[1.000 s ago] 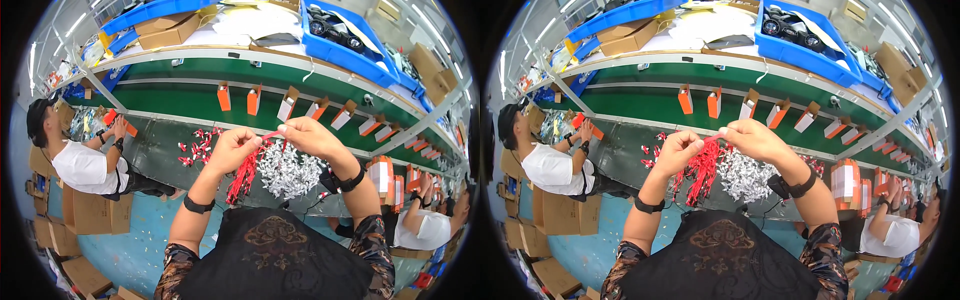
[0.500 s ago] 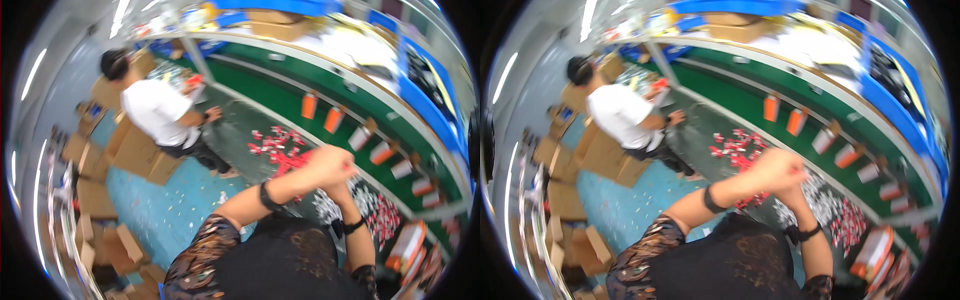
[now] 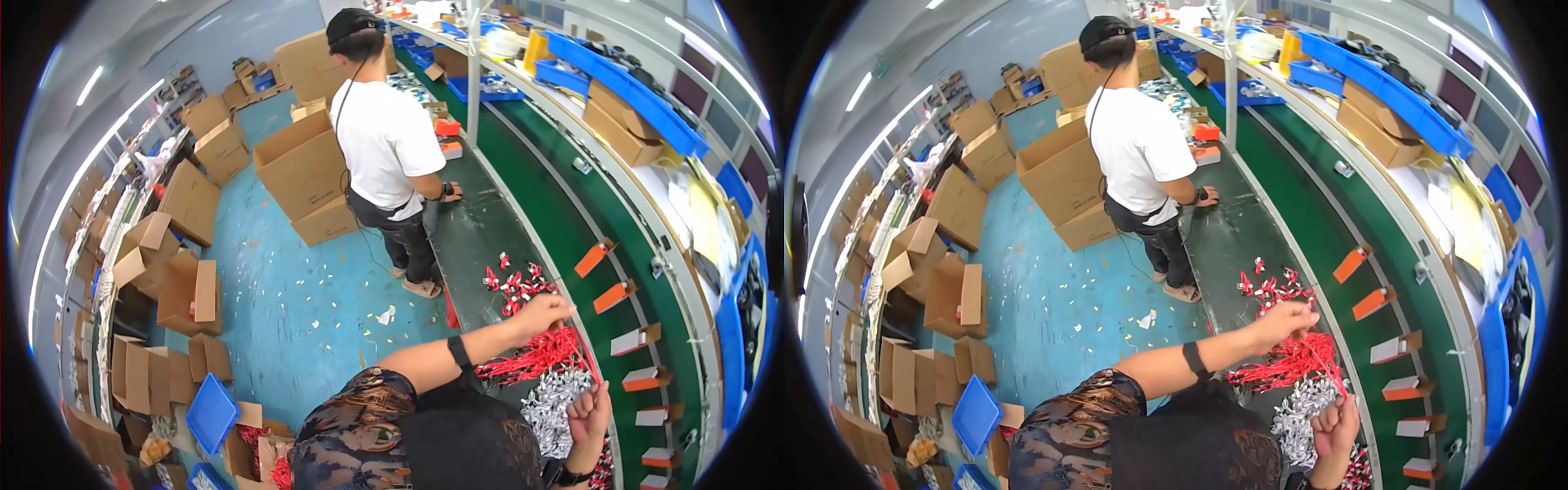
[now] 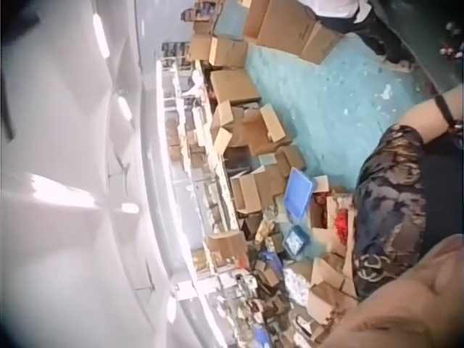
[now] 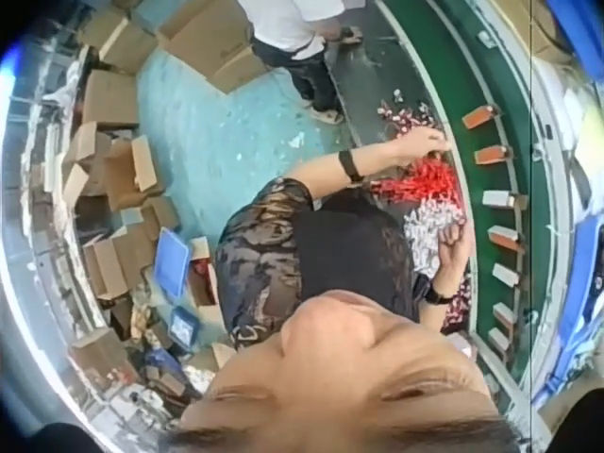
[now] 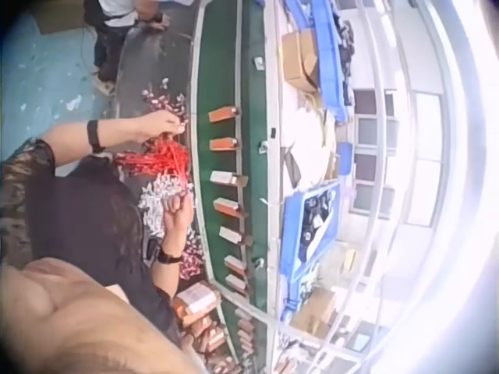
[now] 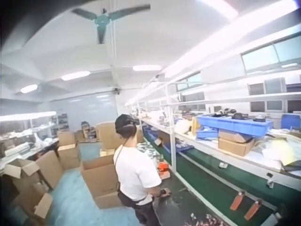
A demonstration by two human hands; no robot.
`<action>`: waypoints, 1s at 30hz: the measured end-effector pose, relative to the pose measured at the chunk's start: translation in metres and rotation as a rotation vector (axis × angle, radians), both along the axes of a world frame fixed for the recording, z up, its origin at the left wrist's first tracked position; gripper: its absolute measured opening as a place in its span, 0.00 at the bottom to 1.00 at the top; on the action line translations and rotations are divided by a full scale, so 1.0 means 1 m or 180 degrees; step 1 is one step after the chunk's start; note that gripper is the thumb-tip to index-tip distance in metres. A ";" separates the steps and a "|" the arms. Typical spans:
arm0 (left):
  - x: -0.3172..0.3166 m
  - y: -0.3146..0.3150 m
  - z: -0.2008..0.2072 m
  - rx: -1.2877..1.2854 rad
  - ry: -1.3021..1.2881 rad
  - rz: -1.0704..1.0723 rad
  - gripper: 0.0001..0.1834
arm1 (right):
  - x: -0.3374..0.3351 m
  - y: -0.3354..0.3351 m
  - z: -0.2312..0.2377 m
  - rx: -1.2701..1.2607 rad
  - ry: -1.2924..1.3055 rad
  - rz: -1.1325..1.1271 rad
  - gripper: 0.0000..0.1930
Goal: Assembling small electronic components by connecting red wires to white plastic parts on an industrial production line.
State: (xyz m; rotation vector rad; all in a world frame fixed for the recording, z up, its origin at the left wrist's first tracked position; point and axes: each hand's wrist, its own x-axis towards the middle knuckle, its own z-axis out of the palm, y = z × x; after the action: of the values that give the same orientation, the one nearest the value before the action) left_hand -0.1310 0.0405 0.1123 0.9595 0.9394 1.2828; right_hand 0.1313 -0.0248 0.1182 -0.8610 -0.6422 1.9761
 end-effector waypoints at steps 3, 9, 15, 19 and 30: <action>0.014 -0.016 -0.043 -0.0794 -0.0758 -0.0155 0.14 | 0.010 -0.002 0.009 0.0236 -0.0230 -0.0256 0.16; 0.060 -0.036 -0.072 0.1270 0.1718 0.0785 0.26 | 0.007 -0.007 0.030 0.1898 -0.2705 0.0364 0.16; 0.090 -0.035 0.010 0.1907 0.0243 -0.2327 0.41 | -0.004 -0.020 0.061 0.1897 -0.3002 0.0793 0.13; 0.120 -0.043 -0.022 0.0778 -0.0760 -0.2888 0.40 | -0.006 -0.020 0.072 0.2630 -0.3308 0.0526 0.13; 0.117 -0.057 -0.048 0.0215 0.0246 -0.1479 0.19 | 0.036 0.003 0.002 0.2258 -0.3246 -0.0336 0.13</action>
State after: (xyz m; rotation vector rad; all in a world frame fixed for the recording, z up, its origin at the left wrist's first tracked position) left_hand -0.0136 -0.0168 0.0646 1.2045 0.6798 0.8921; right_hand 0.1674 -0.0222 0.1200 -1.3480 -1.6878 0.9489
